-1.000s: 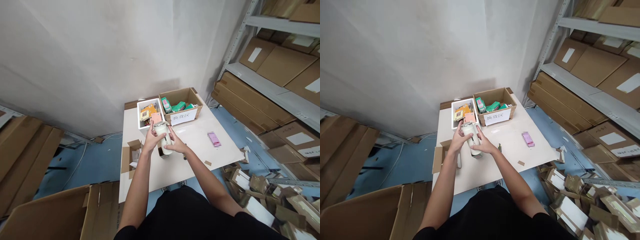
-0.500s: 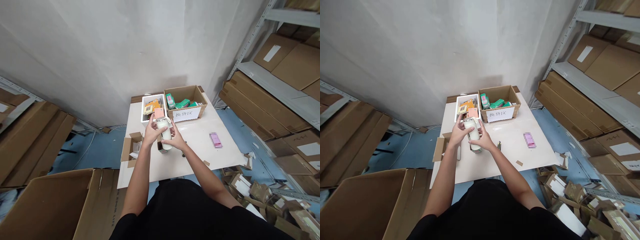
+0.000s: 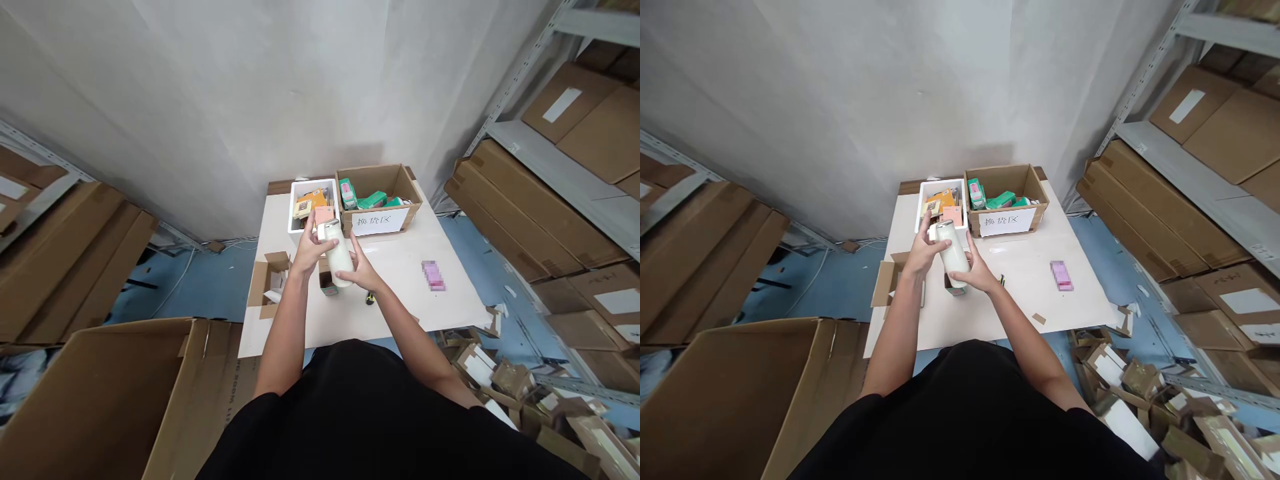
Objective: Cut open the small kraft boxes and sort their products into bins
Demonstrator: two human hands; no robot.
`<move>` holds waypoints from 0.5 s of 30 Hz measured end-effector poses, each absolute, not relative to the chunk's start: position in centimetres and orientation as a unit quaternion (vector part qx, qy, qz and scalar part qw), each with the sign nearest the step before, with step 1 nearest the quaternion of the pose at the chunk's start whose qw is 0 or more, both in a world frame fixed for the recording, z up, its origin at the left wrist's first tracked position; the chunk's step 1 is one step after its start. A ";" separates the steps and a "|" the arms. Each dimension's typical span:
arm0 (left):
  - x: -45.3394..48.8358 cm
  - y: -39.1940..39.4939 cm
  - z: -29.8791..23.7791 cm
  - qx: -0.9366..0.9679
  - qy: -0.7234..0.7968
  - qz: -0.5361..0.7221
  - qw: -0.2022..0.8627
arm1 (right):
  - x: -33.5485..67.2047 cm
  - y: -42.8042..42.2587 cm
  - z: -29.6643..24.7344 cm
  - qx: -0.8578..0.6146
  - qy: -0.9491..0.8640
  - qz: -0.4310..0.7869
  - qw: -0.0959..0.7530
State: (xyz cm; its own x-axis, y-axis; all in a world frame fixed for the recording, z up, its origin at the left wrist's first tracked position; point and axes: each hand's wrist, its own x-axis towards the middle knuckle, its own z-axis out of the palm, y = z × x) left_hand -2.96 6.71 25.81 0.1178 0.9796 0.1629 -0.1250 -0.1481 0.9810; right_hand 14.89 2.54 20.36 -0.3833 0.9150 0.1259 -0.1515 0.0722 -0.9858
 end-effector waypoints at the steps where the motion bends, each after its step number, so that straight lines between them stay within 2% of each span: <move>1: -3.0 6.7 25.7 0.538 0.399 0.533 0.518 | 14.8 2.4 20.3 -0.338 -0.571 0.597 0.451; 5: -3.2 6.5 24.7 0.516 0.429 0.519 0.530 | 14.3 2.0 20.1 -0.390 -0.563 0.556 0.471; 9: -3.4 6.1 24.0 0.498 0.421 0.517 0.554 | 13.9 1.6 19.9 -0.395 -0.582 0.550 0.450; 13: -3.4 5.8 23.7 0.513 0.457 0.507 0.520 | 13.5 1.3 19.7 -0.479 -0.572 0.500 0.440; 15: -3.5 5.8 23.5 0.508 0.470 0.497 0.523 | 13.3 1.2 19.6 -0.473 -0.578 0.498 0.440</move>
